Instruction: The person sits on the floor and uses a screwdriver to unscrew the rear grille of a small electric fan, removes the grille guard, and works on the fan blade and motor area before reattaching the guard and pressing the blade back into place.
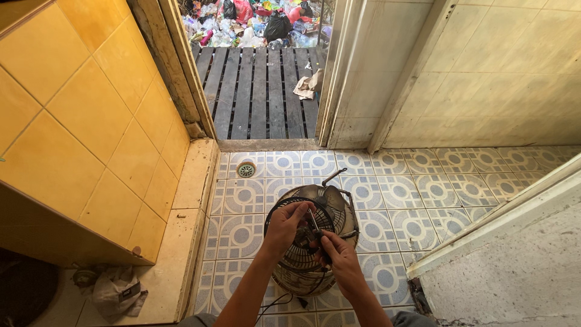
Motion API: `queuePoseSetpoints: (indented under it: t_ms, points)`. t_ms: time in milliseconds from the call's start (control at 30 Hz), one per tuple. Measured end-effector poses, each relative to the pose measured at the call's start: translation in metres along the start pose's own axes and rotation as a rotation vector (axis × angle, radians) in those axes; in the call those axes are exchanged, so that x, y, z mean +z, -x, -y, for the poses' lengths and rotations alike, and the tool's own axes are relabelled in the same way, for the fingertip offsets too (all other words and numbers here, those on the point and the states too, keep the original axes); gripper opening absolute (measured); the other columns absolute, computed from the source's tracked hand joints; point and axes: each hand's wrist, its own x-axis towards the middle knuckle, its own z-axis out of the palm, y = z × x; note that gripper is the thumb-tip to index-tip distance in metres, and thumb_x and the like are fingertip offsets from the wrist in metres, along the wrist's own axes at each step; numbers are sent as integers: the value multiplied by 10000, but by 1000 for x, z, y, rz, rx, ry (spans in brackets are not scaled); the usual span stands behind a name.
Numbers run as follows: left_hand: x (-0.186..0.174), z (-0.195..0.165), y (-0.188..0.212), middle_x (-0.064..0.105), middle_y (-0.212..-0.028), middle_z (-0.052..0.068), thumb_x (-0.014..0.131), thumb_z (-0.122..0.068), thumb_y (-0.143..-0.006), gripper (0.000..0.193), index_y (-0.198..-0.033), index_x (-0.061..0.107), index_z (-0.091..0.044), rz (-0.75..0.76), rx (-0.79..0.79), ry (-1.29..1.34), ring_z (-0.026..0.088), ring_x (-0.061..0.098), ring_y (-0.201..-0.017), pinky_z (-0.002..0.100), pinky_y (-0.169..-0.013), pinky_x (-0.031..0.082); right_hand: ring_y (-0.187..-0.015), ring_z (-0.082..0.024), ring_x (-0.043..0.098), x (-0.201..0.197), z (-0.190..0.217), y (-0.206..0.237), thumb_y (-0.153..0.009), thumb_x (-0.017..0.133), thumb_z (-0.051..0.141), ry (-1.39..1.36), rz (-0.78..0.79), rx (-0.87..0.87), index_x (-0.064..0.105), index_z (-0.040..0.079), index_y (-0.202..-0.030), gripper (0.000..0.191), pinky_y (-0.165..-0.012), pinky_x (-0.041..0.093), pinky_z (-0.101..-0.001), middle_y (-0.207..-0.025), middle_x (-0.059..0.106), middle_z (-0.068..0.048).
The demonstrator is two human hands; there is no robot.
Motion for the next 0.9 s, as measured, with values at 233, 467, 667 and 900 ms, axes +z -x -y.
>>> queuePoseSetpoints:
  t_ms: [233, 467, 667, 900]
  points:
    - [-2, -4, 1, 775, -994, 15, 626, -268, -1023, 272, -1085, 781, -54, 36, -34, 20, 95, 691, -894, 261, -779, 537, -690, -105, 601, -2, -7, -1, -1038, 532, 186, -52, 22, -9, 647, 6, -1318, 352, -611, 479, -260, -917, 739, -83]
    - [-5, -16, 5, 760, -1111, 26, 604, -281, -1012, 299, -1163, 751, -69, 34, -44, 83, 122, 700, -980, 283, -838, 568, -713, -117, 616, -4, -5, 2, -1042, 528, 200, -49, 23, -23, 649, -6, -1311, 359, -633, 487, -269, -935, 745, -88]
    - [-23, -9, 5, 777, -1139, 94, 649, -326, -984, 366, -1215, 735, -55, -234, 131, -115, 171, 712, -1014, 320, -875, 584, -713, -117, 604, -1, 0, 4, -1041, 534, 197, -60, 36, -36, 664, -12, -1295, 354, -642, 487, -277, -948, 745, -83]
    - [-68, 22, 17, 741, -1009, 72, 770, -480, -859, 594, -1219, 665, -20, -309, 12, -592, 179, 697, -914, 338, -812, 558, -739, -133, 643, -8, 2, 8, -1028, 548, 175, 54, 3, -44, 674, 8, -1291, 336, -666, 513, -293, -990, 768, -101]
